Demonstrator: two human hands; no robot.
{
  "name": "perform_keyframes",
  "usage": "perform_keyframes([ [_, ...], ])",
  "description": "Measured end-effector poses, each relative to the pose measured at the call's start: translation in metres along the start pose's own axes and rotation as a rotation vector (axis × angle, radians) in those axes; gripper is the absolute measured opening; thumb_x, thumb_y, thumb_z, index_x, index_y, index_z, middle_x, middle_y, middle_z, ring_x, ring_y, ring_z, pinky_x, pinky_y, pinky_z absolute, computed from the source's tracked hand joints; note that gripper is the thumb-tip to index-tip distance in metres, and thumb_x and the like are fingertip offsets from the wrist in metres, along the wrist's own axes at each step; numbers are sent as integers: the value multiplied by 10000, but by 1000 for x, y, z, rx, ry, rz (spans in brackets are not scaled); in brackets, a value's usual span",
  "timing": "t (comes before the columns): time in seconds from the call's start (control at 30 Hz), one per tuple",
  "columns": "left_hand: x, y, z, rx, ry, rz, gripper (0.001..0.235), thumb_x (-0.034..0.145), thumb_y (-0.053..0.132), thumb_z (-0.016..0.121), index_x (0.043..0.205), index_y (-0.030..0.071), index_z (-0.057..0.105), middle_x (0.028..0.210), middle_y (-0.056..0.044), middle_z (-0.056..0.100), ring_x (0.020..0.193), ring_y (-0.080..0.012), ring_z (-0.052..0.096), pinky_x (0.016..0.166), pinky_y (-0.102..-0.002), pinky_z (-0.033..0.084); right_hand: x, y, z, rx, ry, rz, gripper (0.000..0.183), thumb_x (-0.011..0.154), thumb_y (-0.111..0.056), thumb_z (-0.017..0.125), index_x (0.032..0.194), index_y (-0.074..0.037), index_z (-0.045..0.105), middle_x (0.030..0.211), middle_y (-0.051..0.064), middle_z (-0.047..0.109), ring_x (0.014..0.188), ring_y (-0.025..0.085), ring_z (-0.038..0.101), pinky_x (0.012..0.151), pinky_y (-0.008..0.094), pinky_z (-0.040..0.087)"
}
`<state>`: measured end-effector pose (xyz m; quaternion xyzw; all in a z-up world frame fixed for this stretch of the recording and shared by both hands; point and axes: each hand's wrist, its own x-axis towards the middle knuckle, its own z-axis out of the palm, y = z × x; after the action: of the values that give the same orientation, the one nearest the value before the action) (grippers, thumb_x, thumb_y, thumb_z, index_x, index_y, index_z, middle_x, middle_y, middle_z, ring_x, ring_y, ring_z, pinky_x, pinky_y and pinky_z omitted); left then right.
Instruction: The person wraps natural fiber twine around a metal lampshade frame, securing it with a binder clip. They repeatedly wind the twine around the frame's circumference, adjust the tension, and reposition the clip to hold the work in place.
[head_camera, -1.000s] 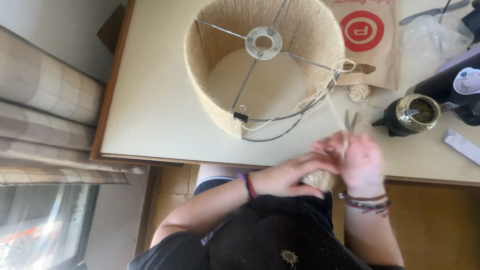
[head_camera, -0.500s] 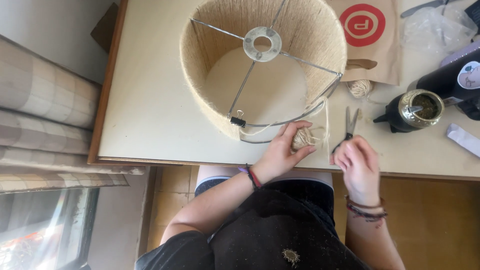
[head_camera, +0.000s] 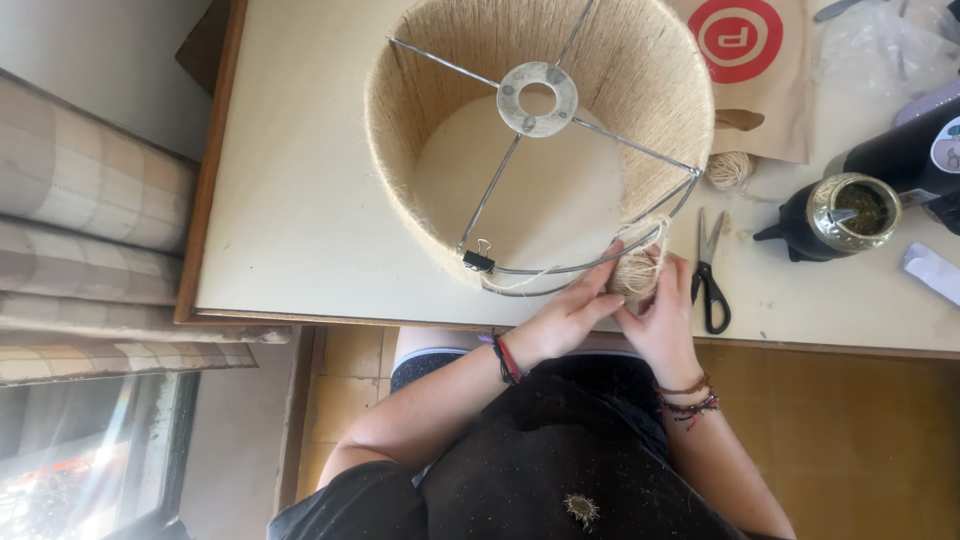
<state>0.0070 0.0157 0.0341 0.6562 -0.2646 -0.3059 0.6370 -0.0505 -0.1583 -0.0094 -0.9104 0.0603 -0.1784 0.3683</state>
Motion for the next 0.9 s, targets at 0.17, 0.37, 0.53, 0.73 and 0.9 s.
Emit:
perform_keyframes([
  [0.17,0,9,4,465,394,350,362,1026,318,592,1324,121,648,1198,-117,708,1188,-326,669,1021,-429,535,7,-14,-9,-29,-88,198,758,749,-276,834,1415,-71,536,1104,244,650,944,477,681,746,549,574],
  [0.37,39,6,21,361,502,421,240,953,378,730,1160,256,725,1094,6,728,1135,-259,711,955,-386,595,-6,2,-8,-234,-81,163,804,671,-386,866,1331,-57,545,996,242,681,901,455,704,783,557,568],
  [0.53,57,19,17,-44,618,247,40,957,255,758,975,224,776,1023,1,769,1003,-230,753,932,-381,584,-9,1,-11,-270,-27,-10,796,670,-408,879,1323,-42,606,1010,205,692,949,409,711,801,498,581],
  [0.73,53,43,-16,-110,608,298,72,977,245,749,999,195,795,1412,-186,642,1312,-473,573,1108,-585,478,-1,-7,-18,-27,-39,-70,691,707,-319,844,1318,-81,629,1101,168,715,1013,392,705,884,485,565],
  [0.9,64,9,-56,-64,672,382,165,879,173,832,942,51,739,1340,-247,637,1320,-490,556,1156,-612,394,10,-9,-13,146,-14,-160,659,727,-357,873,1277,-61,664,1138,106,704,1066,313,692,938,413,542],
])
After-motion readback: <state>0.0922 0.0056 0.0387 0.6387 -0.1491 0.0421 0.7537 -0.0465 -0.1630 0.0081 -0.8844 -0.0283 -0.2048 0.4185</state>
